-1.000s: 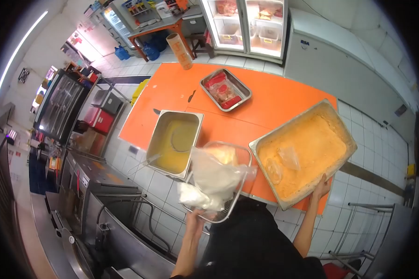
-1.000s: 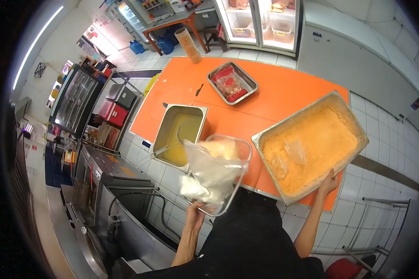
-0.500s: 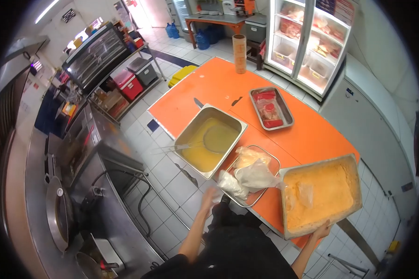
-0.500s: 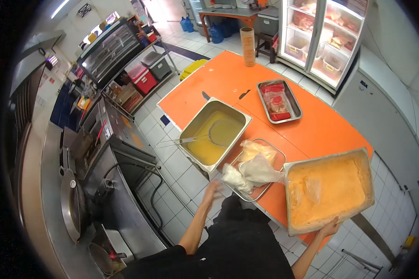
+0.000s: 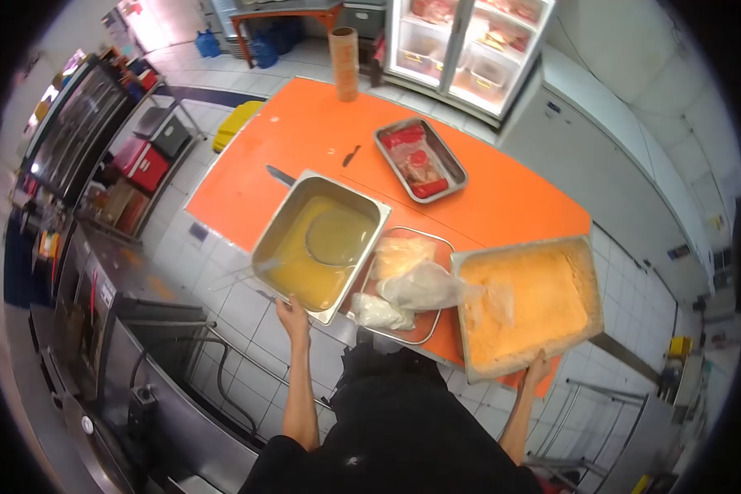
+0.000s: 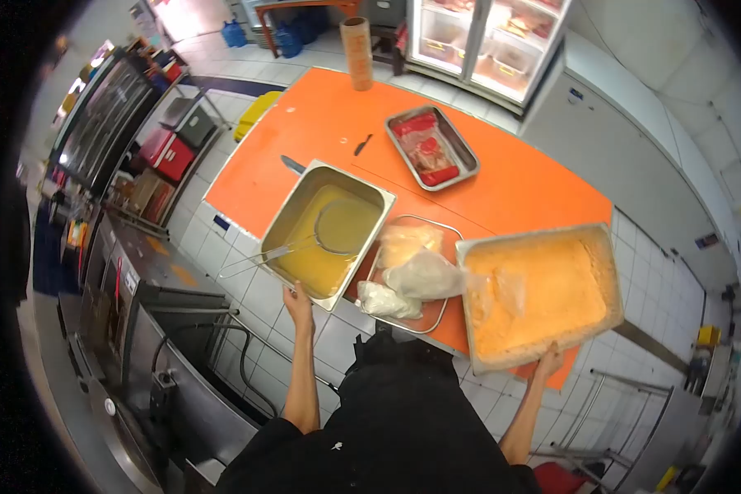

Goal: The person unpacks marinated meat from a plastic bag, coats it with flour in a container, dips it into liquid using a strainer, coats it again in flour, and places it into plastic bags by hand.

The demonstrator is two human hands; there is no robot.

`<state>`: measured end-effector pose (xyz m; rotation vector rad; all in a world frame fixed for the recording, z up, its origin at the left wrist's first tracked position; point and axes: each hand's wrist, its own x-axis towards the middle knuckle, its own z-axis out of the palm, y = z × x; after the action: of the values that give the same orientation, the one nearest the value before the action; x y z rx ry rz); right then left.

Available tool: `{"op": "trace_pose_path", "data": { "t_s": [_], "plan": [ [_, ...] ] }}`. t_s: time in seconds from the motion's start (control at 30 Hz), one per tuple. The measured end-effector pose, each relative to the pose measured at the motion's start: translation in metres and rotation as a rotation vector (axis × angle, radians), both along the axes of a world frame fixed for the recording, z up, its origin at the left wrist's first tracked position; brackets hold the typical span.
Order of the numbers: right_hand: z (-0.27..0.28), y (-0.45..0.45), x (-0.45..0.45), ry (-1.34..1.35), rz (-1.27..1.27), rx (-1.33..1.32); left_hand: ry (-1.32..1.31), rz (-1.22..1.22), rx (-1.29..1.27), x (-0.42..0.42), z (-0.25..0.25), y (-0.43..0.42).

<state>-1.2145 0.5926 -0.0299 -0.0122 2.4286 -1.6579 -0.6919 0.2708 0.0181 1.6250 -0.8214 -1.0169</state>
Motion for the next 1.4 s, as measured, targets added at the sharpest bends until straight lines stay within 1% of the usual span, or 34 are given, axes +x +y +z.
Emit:
{"op": "trace_pose_path", "data": {
  "t_s": [0.03,0.1,0.13,0.17,0.2,0.23,0.27,0.3,0.37,0.43,0.47,0.5,0.53,0.57,0.63,0.67,0.7,0.73,0.77,0.83,0.9,0.97,1.0,1.03,1.07,1.1,1.13,1.17,1.23,1.27,1.3,1.33,1.37,1.4],
  "plan": [
    [-0.001,-0.006,0.008,-0.033,-0.007,-0.007,0.000,-0.030,0.006,0.009,-0.009,-0.001],
    [-0.020,-0.016,0.022,0.006,-0.038,-0.107,0.063,-0.087,-0.054,0.017,-0.034,0.000],
    [-0.016,-0.020,0.033,0.038,-0.035,-0.097,0.141,-0.046,-0.044,0.007,-0.022,0.003],
    [-0.009,-0.026,0.045,0.070,-0.036,-0.087,0.218,-0.009,-0.031,-0.004,-0.008,0.006],
    [-0.002,-0.033,0.056,0.062,-0.079,-0.113,0.216,-0.059,-0.030,-0.008,-0.011,0.005],
    [0.004,-0.039,0.067,0.054,-0.114,-0.140,0.184,-0.048,0.016,-0.001,-0.019,0.004],
    [0.011,-0.046,0.077,0.072,-0.152,-0.109,0.150,-0.025,0.061,0.002,-0.024,0.002],
    [0.018,-0.051,0.085,0.087,-0.176,-0.075,0.144,-0.042,0.061,-0.003,-0.023,0.003],
    [0.027,-0.054,0.104,0.089,-0.161,-0.064,0.261,0.038,-0.005,-0.009,-0.018,0.005],
    [0.049,-0.063,0.124,-0.039,-0.190,-0.129,0.251,-0.024,-0.018,-0.010,-0.029,0.017],
    [0.059,-0.055,0.129,-0.058,-0.205,-0.130,0.276,0.068,0.030,-0.019,-0.030,0.032],
    [0.069,-0.046,0.128,-0.293,-0.065,-0.213,0.306,0.156,0.079,-0.033,-0.033,0.047],
    [0.075,-0.032,0.126,-0.529,0.070,-0.292,0.292,0.176,0.166,-0.043,-0.055,0.069],
    [0.077,-0.017,0.119,-0.546,0.041,-0.286,0.274,0.196,0.258,-0.054,-0.076,0.092],
    [0.083,0.012,0.093,-0.643,0.624,-0.339,0.403,0.100,0.435,-0.101,-0.086,0.141],
    [0.092,0.022,0.076,-0.731,0.750,-0.287,0.400,0.086,0.442,-0.121,-0.090,0.145],
    [0.108,0.032,0.057,-0.725,0.742,-0.289,0.535,0.016,0.469,-0.138,-0.093,0.147],
    [0.128,0.040,0.038,-0.605,0.838,-0.200,0.668,-0.043,0.495,-0.149,-0.094,0.149],
    [0.137,0.047,0.018,-0.484,0.935,-0.110,0.668,-0.038,0.497,-0.157,-0.091,0.146],
    [0.133,0.058,-0.026,-0.259,0.636,-0.221,0.529,-0.101,0.359,-0.164,-0.081,0.130],
    [0.148,0.057,-0.083,-0.007,0.438,-0.056,0.546,-0.070,0.330,-0.151,-0.087,0.116],
    [0.160,0.048,-0.122,0.370,0.250,0.171,0.505,0.019,0.391,-0.142,-0.087,0.115],
    [0.154,0.046,-0.141,0.381,0.255,0.164,0.407,-0.041,0.456,-0.149,-0.064,0.122],
    [0.138,0.042,-0.160,0.384,0.237,0.306,0.414,-0.034,0.446,-0.151,-0.055,0.130],
    [0.120,0.039,-0.170,0.380,0.212,0.445,0.275,-0.051,0.459,-0.148,-0.049,0.135],
    [0.101,0.034,-0.175,0.382,0.208,0.433,0.135,-0.072,0.470,-0.150,-0.040,0.138],
    [0.083,0.027,-0.181,0.312,0.234,0.422,-0.001,-0.032,0.441,-0.170,-0.017,0.142],
    [0.074,0.025,-0.183,0.240,0.260,0.412,-0.002,-0.029,0.437,-0.182,-0.003,0.142],
    [0.074,0.030,-0.175,0.245,0.245,0.355,-0.042,-0.387,0.323,-0.202,0.010,0.139],
    [0.073,0.037,-0.165,0.243,0.223,0.304,-0.204,-0.539,0.154,-0.210,0.012,0.132],
    [0.076,0.047,-0.153,0.236,0.226,0.308,-0.369,-0.595,0.114,-0.218,0.017,0.122],
    [0.082,0.061,-0.139,0.162,0.199,0.322,-0.531,-0.657,0.076,-0.227,0.021,0.112],
    [0.083,0.077,-0.129,0.084,0.167,0.343,-0.534,-0.669,0.091,-0.236,0.027,0.105],
    [0.082,0.094,-0.121,0.072,0.153,0.358,-0.673,-0.739,0.115,-0.245,0.037,0.098]
  ]
}}
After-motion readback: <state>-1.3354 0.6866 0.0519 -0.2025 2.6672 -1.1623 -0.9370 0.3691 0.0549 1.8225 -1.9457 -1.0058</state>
